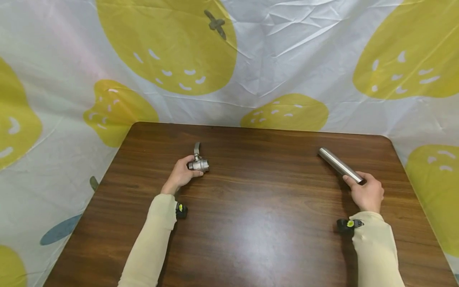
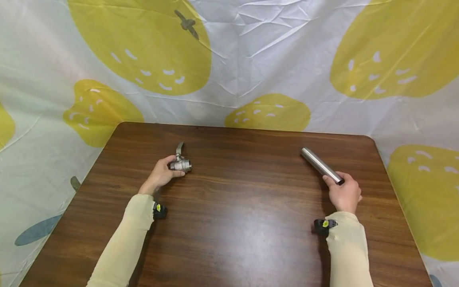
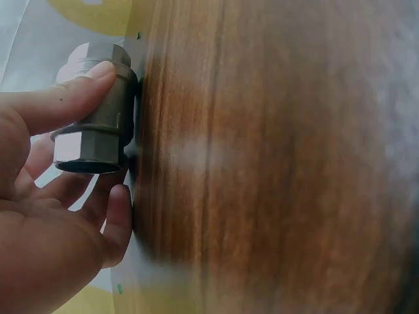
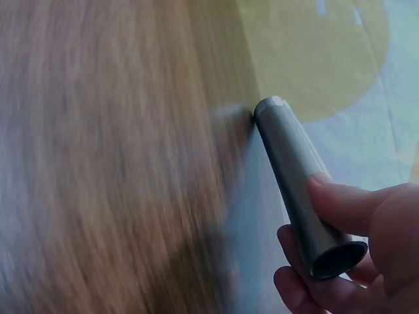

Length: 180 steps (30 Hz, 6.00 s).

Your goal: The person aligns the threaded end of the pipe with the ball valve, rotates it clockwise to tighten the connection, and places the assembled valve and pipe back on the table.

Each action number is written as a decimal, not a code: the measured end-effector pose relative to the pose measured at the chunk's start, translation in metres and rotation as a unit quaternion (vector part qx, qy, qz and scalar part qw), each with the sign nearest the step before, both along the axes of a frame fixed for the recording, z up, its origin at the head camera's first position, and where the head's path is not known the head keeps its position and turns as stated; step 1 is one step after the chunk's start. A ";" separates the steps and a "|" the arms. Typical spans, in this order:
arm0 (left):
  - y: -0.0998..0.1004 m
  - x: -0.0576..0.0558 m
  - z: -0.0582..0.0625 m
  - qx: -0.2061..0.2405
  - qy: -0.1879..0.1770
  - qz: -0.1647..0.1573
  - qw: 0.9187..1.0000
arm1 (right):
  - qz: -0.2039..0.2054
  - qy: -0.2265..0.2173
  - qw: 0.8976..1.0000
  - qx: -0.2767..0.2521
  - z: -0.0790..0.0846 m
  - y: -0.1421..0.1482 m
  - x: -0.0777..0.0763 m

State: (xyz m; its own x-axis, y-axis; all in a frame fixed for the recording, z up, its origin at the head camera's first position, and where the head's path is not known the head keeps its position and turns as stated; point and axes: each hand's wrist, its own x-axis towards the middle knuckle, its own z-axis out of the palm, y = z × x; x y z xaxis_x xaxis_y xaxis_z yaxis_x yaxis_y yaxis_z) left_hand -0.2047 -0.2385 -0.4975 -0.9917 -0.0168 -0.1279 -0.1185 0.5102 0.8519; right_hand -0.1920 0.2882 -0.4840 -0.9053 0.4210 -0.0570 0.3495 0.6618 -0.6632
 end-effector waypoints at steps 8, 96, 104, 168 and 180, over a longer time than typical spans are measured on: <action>-0.001 0.002 -0.003 0.052 0.005 0.025 0.998 | -0.054 0.004 0.996 -0.067 -0.001 -0.003 -0.001; 0.093 0.038 0.078 0.252 0.152 -0.096 0.951 | 0.168 0.327 0.843 -0.392 0.038 -0.098 0.026; 0.096 0.036 0.072 0.268 0.143 -0.105 0.947 | 0.167 0.297 0.857 -0.387 0.038 -0.104 0.027; 0.100 0.035 0.065 0.287 0.151 -0.155 0.933 | 0.304 0.291 0.814 -0.399 0.032 -0.131 0.031; 0.099 0.038 0.070 0.271 0.134 -0.166 0.938 | 0.297 0.278 0.825 -0.392 0.033 -0.129 0.032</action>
